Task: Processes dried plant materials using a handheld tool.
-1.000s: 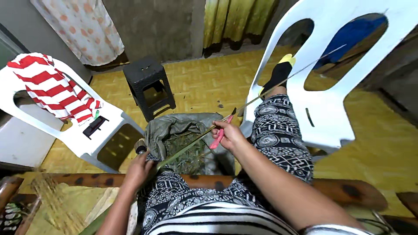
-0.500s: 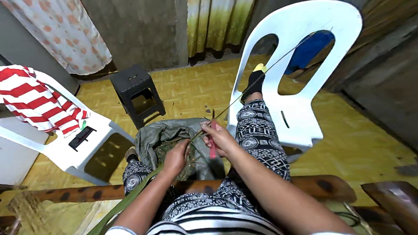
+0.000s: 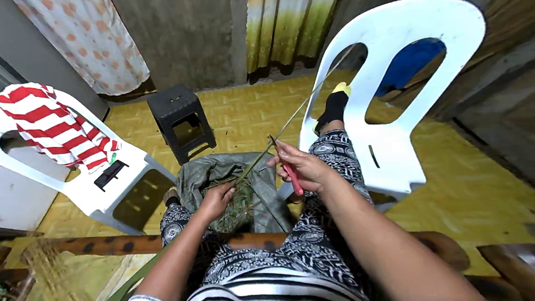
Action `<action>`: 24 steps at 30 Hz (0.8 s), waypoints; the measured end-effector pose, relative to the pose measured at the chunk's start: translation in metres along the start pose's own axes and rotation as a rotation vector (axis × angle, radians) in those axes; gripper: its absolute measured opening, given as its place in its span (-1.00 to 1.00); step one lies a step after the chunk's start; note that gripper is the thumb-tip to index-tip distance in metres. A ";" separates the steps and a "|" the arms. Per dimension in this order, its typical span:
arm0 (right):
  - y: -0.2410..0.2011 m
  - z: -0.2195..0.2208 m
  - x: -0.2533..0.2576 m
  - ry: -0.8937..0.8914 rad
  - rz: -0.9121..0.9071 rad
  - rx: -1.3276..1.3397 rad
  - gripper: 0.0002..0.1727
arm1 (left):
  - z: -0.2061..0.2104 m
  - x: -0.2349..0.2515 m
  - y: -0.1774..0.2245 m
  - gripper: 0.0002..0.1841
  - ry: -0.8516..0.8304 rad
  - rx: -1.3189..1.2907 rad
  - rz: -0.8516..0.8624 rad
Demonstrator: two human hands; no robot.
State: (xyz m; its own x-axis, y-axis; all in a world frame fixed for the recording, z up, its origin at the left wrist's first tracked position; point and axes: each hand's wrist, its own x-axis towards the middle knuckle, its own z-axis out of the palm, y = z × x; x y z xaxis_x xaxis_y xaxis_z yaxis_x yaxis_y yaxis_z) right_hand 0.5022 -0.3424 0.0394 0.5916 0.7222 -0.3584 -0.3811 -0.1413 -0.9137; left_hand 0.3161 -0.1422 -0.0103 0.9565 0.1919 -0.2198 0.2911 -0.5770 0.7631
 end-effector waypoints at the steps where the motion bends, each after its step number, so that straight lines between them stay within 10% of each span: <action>1: 0.000 -0.001 0.001 -0.015 0.003 0.030 -0.46 | -0.002 -0.001 0.000 -0.58 -0.025 -0.021 -0.011; 6: -0.003 -0.003 0.006 0.017 -0.035 -0.050 -0.51 | -0.007 -0.004 -0.007 -0.61 -0.080 -0.196 -0.072; 16: 0.005 -0.019 0.025 0.042 -0.331 -1.173 -0.52 | -0.023 -0.009 -0.005 -0.63 -0.072 -0.148 -0.155; 24: 0.020 -0.040 0.046 0.218 -0.120 -1.217 -0.48 | -0.036 -0.009 -0.013 -0.62 0.068 -0.100 -0.251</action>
State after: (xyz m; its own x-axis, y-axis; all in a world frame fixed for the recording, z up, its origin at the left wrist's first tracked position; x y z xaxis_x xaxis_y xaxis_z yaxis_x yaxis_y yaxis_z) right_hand 0.5500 -0.3392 -0.0033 0.7273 0.6629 -0.1780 0.5215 -0.7023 -0.4847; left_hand 0.3028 -0.1077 0.0041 0.8501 0.3735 -0.3712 0.5124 -0.4239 0.7468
